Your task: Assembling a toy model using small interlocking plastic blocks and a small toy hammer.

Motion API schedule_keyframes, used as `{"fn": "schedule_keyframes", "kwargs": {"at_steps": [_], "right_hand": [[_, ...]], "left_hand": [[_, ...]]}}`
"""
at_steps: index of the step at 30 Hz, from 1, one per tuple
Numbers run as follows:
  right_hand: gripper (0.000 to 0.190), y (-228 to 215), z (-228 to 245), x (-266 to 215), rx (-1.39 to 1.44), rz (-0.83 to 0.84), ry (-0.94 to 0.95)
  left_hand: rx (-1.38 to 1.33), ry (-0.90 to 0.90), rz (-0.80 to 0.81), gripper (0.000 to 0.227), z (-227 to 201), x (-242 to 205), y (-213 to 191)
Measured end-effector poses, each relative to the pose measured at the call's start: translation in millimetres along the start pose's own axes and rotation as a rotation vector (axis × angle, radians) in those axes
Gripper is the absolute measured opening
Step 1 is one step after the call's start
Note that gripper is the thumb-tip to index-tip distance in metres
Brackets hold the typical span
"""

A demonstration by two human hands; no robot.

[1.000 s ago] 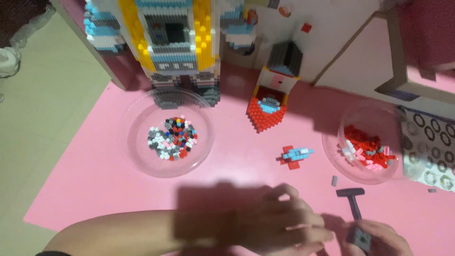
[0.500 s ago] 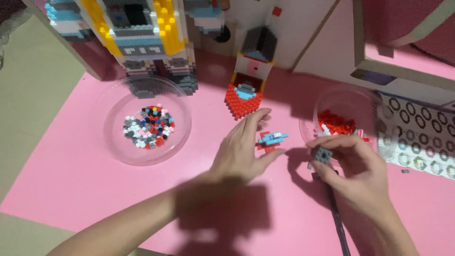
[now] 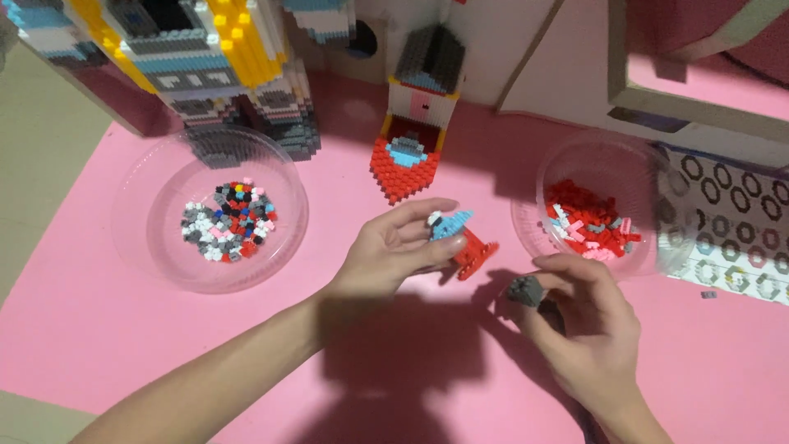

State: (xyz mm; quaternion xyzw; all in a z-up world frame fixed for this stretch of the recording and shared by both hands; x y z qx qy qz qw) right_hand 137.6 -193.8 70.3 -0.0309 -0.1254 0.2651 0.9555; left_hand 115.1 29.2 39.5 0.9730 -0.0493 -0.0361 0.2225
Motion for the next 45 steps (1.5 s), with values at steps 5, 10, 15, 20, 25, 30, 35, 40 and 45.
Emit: {"fn": "schedule_keyframes", "kwargs": {"at_steps": [5,10,15,20,25,30,35,40,45], "right_hand": [[0.036,14.4,-4.0,-2.0,-0.088,0.014,0.002],[0.036,18.2,8.6,1.0,0.052,-0.043,-0.020],[0.037,22.7,21.9,1.5,-0.093,-0.059,-0.071],[0.040,22.0,26.8,-0.9,-0.193,-0.110,-0.076],[0.044,20.8,48.2,4.1,-0.476,-0.130,-0.161],[0.043,35.0,79.3,2.6,-0.692,-0.095,-0.479],[0.046,35.6,70.1,2.6,-0.643,-0.047,-0.398],[0.040,24.5,35.5,2.9,-0.306,-0.118,-0.130],[0.038,17.6,20.8,4.6,-0.107,-0.063,-0.069]], "left_hand": [[-0.187,-0.213,0.022,0.039,23.0,-6.3,-0.1],[-0.255,-0.253,0.092,0.042,19.8,-13.6,12.5],[-0.318,-0.177,0.174,0.053,18.0,-14.0,21.1],[-0.303,-0.220,0.205,0.058,27.6,-12.6,26.4],[-0.259,-0.194,0.239,0.061,29.0,-11.4,26.6],[-0.234,-0.141,0.241,0.061,31.3,-5.7,25.2],[-0.102,-0.106,0.145,0.056,28.3,-7.6,17.2],[-0.070,-0.001,0.089,0.049,23.0,-8.6,10.2],[-0.151,0.058,0.182,0.037,10.7,-15.8,16.0]]}}
Point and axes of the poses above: each hand's wrist, its own x-axis towards the middle knuckle, its own y-axis out of the palm, z = x × y, the point moved 8 cm from there along x, towards the middle knuckle, and after that the axes turned 6 degrees about z, right-handed, at the moved point
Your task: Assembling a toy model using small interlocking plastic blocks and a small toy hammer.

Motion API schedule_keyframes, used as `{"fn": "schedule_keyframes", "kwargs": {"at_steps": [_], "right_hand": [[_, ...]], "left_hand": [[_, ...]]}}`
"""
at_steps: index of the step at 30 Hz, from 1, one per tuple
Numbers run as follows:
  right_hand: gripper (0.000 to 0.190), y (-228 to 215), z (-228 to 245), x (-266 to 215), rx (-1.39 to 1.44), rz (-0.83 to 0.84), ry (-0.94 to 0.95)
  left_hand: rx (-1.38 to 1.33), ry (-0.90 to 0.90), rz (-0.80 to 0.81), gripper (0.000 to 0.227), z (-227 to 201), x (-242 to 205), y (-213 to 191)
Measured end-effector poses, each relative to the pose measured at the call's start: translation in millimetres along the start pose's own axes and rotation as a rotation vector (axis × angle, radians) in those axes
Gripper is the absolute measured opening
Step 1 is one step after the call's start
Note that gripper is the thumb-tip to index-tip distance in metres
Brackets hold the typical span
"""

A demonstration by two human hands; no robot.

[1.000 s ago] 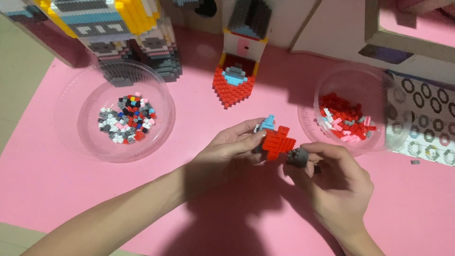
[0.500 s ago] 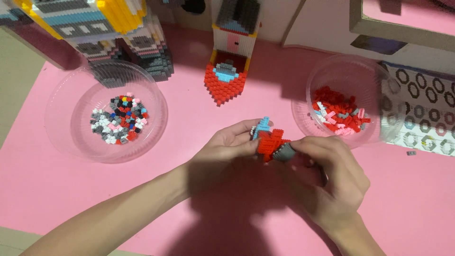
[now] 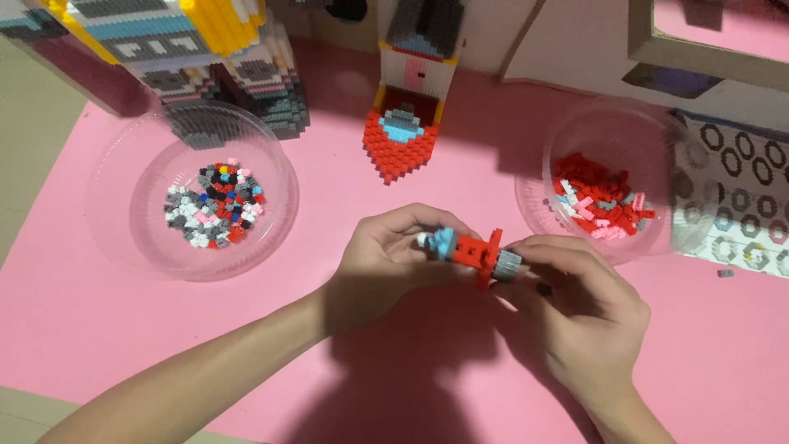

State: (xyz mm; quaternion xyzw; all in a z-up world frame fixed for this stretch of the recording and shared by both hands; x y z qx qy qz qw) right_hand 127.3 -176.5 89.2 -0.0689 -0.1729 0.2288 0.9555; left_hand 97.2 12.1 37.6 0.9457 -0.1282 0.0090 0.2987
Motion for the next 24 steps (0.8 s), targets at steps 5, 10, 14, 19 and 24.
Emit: {"fn": "schedule_keyframes", "kwargs": {"at_steps": [5,10,14,19,24], "right_hand": [[0.034,-9.3,-10.9,2.0,-0.068,0.049,-0.007],[0.033,-10.0,-19.0,-1.6,0.004,0.051,-0.002],[0.031,-10.4,-17.6,-1.4,-0.038,0.069,-0.018],[0.029,-11.5,-21.0,1.7,-0.030,0.102,0.026],[0.031,-7.1,-19.8,2.9,-0.050,0.143,0.002]], "left_hand": [[0.284,0.089,0.054,0.035,-15.5,-3.4,5.7],[0.591,0.200,0.081,0.039,-30.6,-7.9,15.3],[0.856,0.399,0.072,0.043,-47.3,-12.0,26.1],[0.995,0.493,0.061,0.041,-56.3,-16.6,34.1],[1.092,0.518,0.134,0.048,-56.5,-18.8,38.1]]}}
Point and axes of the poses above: each hand's wrist, its own x-axis towards the middle knuckle, its own y-axis out of the palm, z = x × y, the point moved 8 cm from there along x, towards the middle knuckle, and after that the axes turned 6 degrees about z, right-handed, at the moved point
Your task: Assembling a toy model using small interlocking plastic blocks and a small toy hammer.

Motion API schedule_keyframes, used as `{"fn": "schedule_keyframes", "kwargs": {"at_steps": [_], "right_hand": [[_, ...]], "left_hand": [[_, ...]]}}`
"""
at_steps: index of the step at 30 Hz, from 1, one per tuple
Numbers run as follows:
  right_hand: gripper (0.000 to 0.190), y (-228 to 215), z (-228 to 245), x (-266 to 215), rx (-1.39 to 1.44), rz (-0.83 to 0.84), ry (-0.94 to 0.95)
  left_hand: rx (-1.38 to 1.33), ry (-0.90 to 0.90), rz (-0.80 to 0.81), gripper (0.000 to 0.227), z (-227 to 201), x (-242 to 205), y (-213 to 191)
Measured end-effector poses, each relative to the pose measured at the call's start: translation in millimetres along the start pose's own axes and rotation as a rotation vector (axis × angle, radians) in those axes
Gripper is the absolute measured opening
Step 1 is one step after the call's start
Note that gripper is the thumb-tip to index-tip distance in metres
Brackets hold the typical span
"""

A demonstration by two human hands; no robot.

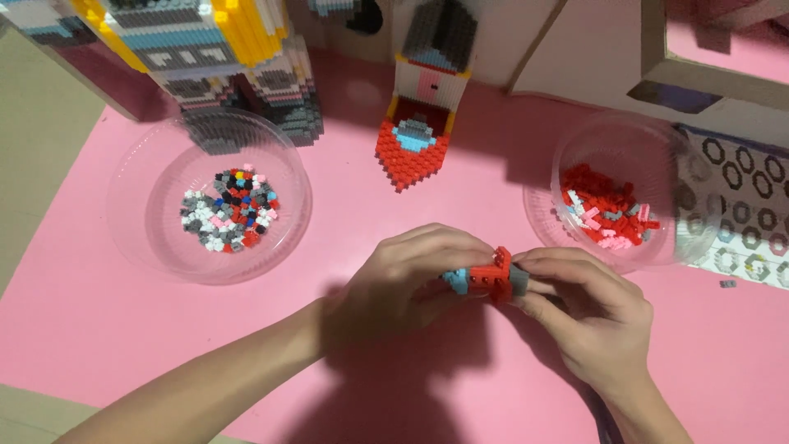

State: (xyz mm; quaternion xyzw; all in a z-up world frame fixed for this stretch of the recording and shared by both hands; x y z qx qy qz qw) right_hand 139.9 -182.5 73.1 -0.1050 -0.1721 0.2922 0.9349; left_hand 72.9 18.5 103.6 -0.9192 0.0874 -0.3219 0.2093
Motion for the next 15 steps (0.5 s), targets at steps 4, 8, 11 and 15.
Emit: {"fn": "schedule_keyframes", "kwargs": {"at_steps": [4,8,11,15], "right_hand": [[0.031,0.9,-1.4,0.2,-0.007,0.000,-0.014],[0.031,1.2,-2.0,1.9,-0.040,0.002,-0.034],[0.031,-0.4,1.2,1.2,-0.107,0.008,-0.062],[0.031,-0.3,3.9,-0.4,-0.158,0.022,-0.077]], "left_hand": [[0.044,0.008,0.014,0.047,0.6,0.8,-3.9],[0.068,0.014,0.125,0.042,-3.4,4.2,-5.2],[0.035,0.019,0.159,0.039,-5.8,5.7,-5.8],[0.039,0.029,0.163,0.043,-6.4,6.8,-1.7]]}}
Point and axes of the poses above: each hand's wrist, its own x-axis towards the middle knuckle, its own y-axis out of the palm, z = x × y, the point moved 8 cm from there along x, towards the middle knuckle, and after that the axes turned 6 degrees about z, right-handed, at the moved point
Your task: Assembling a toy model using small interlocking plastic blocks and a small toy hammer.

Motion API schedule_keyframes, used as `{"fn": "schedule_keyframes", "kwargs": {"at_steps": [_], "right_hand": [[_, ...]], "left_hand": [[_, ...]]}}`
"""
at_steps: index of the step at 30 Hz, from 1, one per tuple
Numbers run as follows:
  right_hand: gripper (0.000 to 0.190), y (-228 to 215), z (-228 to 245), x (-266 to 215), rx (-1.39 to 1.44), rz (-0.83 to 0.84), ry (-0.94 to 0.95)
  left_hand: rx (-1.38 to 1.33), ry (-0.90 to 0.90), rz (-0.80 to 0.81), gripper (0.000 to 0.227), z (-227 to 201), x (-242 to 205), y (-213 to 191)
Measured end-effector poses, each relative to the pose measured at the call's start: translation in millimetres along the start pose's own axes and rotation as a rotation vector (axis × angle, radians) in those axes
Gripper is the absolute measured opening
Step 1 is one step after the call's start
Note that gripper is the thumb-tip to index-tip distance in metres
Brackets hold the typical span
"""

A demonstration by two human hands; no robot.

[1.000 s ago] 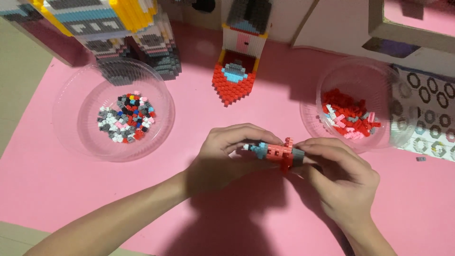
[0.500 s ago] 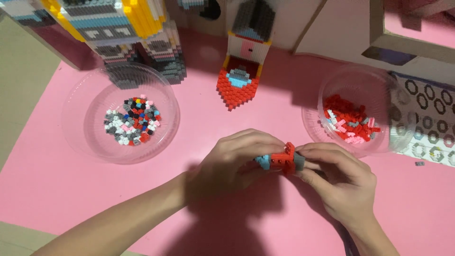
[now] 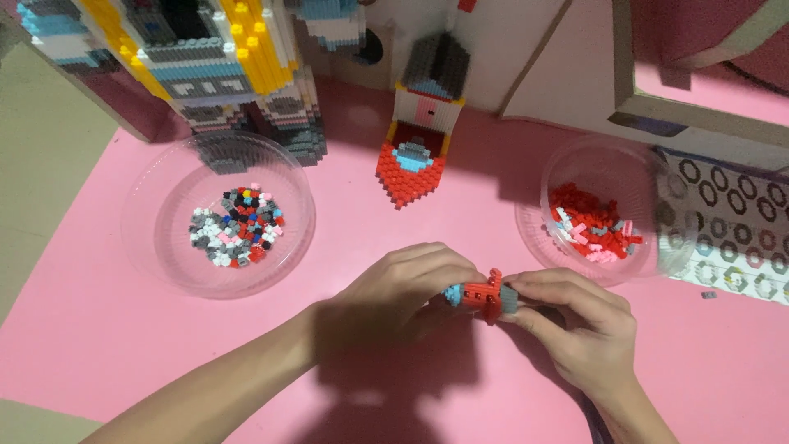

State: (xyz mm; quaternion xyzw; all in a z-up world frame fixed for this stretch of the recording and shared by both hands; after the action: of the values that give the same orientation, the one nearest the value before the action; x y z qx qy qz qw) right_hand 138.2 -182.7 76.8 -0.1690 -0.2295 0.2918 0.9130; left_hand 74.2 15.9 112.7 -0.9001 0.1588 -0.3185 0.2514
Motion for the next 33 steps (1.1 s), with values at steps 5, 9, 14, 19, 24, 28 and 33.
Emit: {"fn": "schedule_keyframes", "kwargs": {"at_steps": [5,9,14,19,24,28,33], "right_hand": [[0.030,0.4,-0.2,0.0,0.018,0.005,-0.016],[0.029,-0.4,4.0,2.6,-0.013,0.020,-0.055],[0.030,-1.1,11.0,4.0,-0.100,0.034,-0.082],[0.030,-3.6,13.2,3.9,-0.127,0.045,-0.102],[0.029,-3.0,14.7,4.2,-0.199,0.096,-0.106],[0.031,-3.8,24.3,5.6,-0.187,0.072,-0.181],[0.033,-4.1,33.4,4.5,-0.255,-0.049,-0.145]], "left_hand": [[-0.023,0.008,-0.004,0.040,-3.2,-3.8,0.8],[-0.036,0.006,0.001,0.047,-0.3,-2.6,2.4],[-0.092,-0.010,0.004,0.037,0.1,-3.8,6.7],[-0.099,0.021,-0.003,0.046,2.6,-6.0,9.8],[-0.092,0.007,0.006,0.043,4.7,-5.3,12.5],[-0.089,0.002,0.006,0.043,3.5,-3.6,10.8],[-0.030,0.024,-0.137,0.038,-2.6,-2.0,1.8]]}}
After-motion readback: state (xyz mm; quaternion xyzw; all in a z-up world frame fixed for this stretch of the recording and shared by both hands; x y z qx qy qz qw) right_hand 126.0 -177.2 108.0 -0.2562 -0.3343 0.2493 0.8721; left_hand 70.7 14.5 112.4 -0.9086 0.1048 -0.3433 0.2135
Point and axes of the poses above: each hand's wrist, its own x-axis towards the middle knuckle, its own y-axis out of the palm, z = x × y, the point moved 8 cm from there along x, towards the middle knuckle, and after that the axes turned 6 degrees about z, right-handed, at the moved point
